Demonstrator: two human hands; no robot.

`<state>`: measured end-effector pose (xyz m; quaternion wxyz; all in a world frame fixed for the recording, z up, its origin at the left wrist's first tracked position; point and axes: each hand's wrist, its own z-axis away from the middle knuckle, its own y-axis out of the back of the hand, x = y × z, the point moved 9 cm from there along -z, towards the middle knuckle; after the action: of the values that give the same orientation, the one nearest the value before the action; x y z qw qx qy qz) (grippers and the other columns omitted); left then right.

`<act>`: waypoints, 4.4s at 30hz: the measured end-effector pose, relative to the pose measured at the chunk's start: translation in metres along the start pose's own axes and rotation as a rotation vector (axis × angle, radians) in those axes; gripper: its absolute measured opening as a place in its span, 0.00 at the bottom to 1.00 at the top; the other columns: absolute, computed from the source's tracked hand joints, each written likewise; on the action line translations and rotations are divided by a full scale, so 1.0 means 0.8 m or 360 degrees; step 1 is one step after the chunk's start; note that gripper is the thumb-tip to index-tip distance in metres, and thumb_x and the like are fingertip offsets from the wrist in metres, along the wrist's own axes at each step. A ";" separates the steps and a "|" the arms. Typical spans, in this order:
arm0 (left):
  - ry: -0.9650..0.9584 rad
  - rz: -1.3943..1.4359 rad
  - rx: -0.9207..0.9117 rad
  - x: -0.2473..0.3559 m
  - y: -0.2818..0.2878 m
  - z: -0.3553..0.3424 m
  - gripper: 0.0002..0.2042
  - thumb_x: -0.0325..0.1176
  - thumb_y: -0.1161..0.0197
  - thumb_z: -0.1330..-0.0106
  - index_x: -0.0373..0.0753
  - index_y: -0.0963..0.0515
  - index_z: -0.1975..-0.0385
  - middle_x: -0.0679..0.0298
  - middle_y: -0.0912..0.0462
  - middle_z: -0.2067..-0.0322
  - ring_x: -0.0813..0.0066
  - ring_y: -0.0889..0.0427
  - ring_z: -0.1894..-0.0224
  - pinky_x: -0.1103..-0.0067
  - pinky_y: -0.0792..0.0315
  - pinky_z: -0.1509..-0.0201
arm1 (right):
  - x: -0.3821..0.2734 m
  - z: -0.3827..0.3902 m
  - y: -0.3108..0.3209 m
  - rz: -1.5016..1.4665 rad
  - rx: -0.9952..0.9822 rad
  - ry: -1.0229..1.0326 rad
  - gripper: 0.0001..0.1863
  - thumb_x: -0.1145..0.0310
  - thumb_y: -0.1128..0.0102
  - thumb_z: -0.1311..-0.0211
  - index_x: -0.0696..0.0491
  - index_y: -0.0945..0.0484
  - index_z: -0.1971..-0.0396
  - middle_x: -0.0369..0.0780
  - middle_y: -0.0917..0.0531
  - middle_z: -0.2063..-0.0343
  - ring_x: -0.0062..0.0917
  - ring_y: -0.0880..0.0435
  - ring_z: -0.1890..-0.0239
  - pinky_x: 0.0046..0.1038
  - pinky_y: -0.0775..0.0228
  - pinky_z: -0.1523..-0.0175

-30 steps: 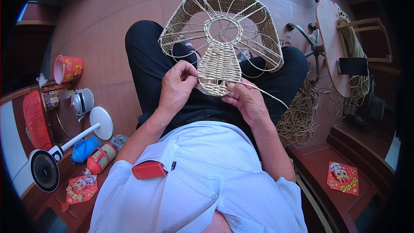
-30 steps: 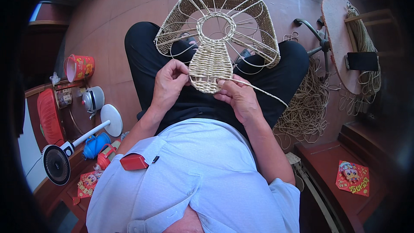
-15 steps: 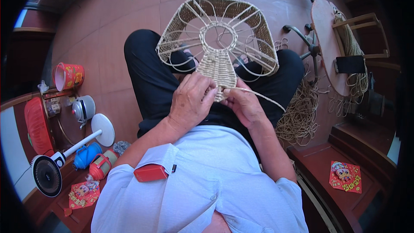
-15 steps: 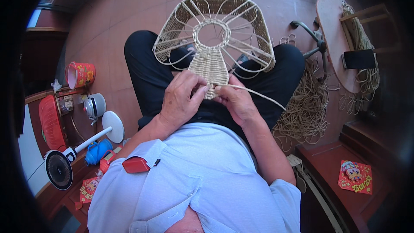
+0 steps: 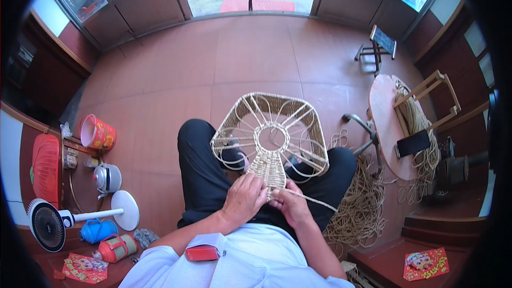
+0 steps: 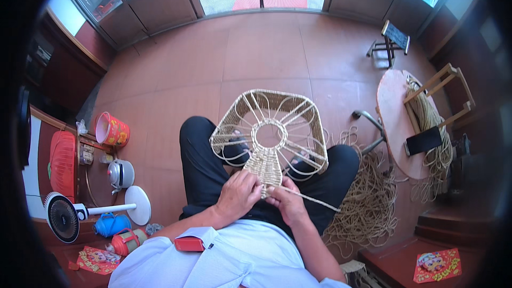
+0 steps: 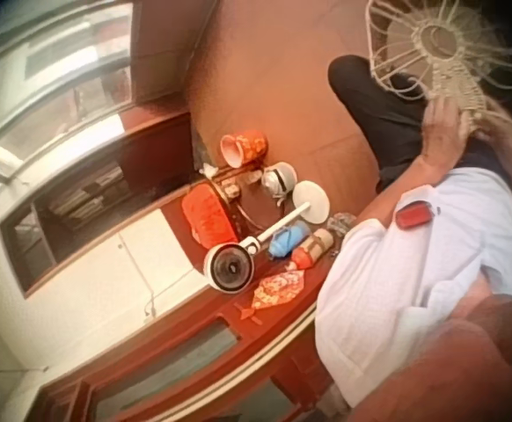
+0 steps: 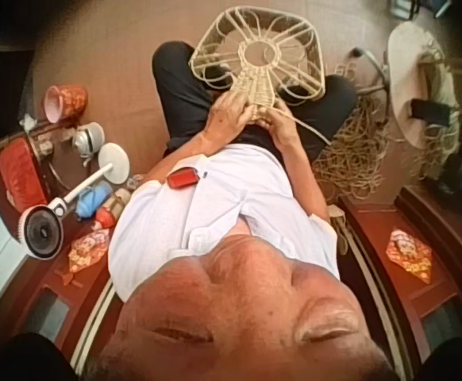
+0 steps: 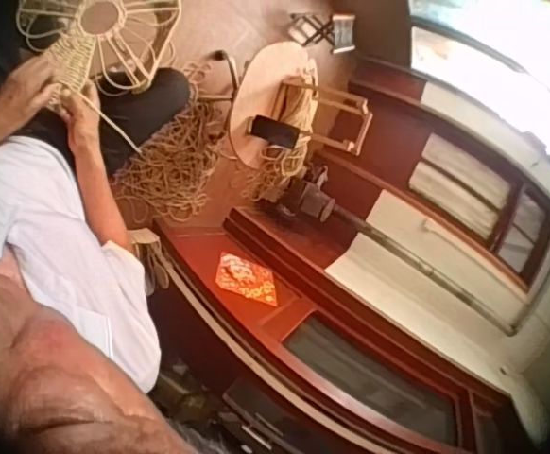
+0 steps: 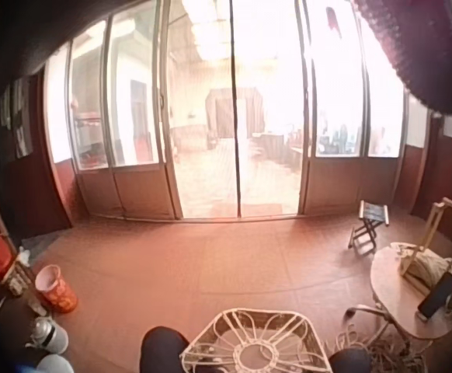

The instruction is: Weaving thin wicker or rattan strands into a structured frame to create a basket or decorative object.

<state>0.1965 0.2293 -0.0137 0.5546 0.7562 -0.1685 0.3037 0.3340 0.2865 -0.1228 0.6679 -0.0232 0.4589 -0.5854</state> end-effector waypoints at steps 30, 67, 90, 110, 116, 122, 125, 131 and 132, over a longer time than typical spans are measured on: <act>0.0314 0.0666 -0.0034 -0.009 -0.008 0.011 0.10 0.20 0.39 0.26 0.35 0.24 0.47 0.52 0.18 0.59 0.64 0.13 0.59 0.76 0.19 0.58 | -0.065 0.069 -0.053 0.1628 0.0591 0.1311 0.07 0.78 0.26 0.34 0.56 0.12 0.58 0.38 0.16 0.67 0.18 0.20 0.72 0.22 0.26 0.66; -0.0139 0.1024 -0.0160 0.046 0.093 -0.083 0.07 0.27 0.36 0.22 0.34 0.19 0.50 0.63 0.13 0.60 0.82 0.13 0.59 0.82 0.18 0.54 | -0.045 0.067 -0.129 0.2916 0.0175 0.1333 0.19 0.62 0.25 0.38 0.52 0.16 0.49 0.41 0.21 0.56 0.37 0.19 0.55 0.37 0.25 0.52; 0.1122 0.2733 -0.0370 -0.109 -0.091 0.054 0.32 0.25 0.29 0.28 0.35 0.34 0.26 0.60 0.19 0.36 0.70 0.18 0.34 0.70 0.24 0.26 | -0.059 0.068 -0.130 0.2654 0.0232 0.1582 0.15 0.64 0.20 0.44 0.50 0.15 0.59 0.36 0.18 0.59 0.32 0.17 0.60 0.34 0.23 0.57; 0.1256 0.2706 -0.0291 -0.117 -0.072 0.064 0.24 0.30 0.40 0.25 0.34 0.32 0.31 0.61 0.18 0.45 0.77 0.18 0.51 0.75 0.20 0.42 | -0.055 0.063 -0.129 0.2688 0.0269 0.1549 0.15 0.63 0.20 0.43 0.49 0.15 0.60 0.36 0.18 0.60 0.33 0.18 0.60 0.35 0.23 0.57; 0.1137 0.2368 -0.0397 -0.106 -0.068 0.050 0.27 0.28 0.36 0.28 0.34 0.33 0.30 0.62 0.18 0.45 0.79 0.17 0.48 0.77 0.20 0.42 | -0.054 0.062 -0.128 0.2675 0.0268 0.1555 0.15 0.63 0.20 0.44 0.49 0.15 0.60 0.36 0.19 0.60 0.33 0.18 0.60 0.35 0.24 0.57; 0.1098 0.2345 -0.0237 -0.109 -0.067 0.049 0.30 0.25 0.33 0.31 0.33 0.34 0.29 0.63 0.16 0.48 0.81 0.17 0.50 0.80 0.22 0.43 | -0.052 0.060 -0.126 0.2655 0.0277 0.1556 0.15 0.64 0.19 0.45 0.49 0.15 0.61 0.36 0.19 0.61 0.33 0.18 0.60 0.35 0.23 0.57; 0.1064 0.2440 -0.0138 -0.108 -0.064 0.051 0.32 0.24 0.32 0.32 0.33 0.35 0.27 0.63 0.16 0.48 0.81 0.17 0.51 0.81 0.23 0.45 | -0.053 0.062 -0.127 0.2630 0.0285 0.1585 0.15 0.64 0.19 0.45 0.49 0.15 0.61 0.36 0.19 0.61 0.32 0.18 0.60 0.35 0.23 0.57; 0.1177 0.3102 -0.0133 -0.101 -0.078 0.058 0.34 0.26 0.32 0.33 0.37 0.35 0.25 0.65 0.19 0.55 0.82 0.22 0.58 0.81 0.26 0.48 | -0.057 0.065 -0.127 0.2637 0.0292 0.1586 0.15 0.63 0.19 0.44 0.49 0.15 0.61 0.35 0.18 0.61 0.33 0.17 0.60 0.35 0.23 0.57; 0.1205 0.3386 -0.0193 -0.093 -0.082 0.057 0.34 0.27 0.33 0.33 0.38 0.34 0.25 0.66 0.20 0.57 0.82 0.24 0.60 0.81 0.27 0.49 | -0.057 0.065 -0.128 0.2620 0.0277 0.1593 0.14 0.62 0.19 0.44 0.49 0.15 0.61 0.36 0.18 0.61 0.33 0.17 0.60 0.35 0.23 0.57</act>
<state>0.1910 0.2015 -0.1194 0.0655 0.0598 -0.5621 0.8223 0.2947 0.2648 -0.0076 0.5955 0.6071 0.5180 0.0917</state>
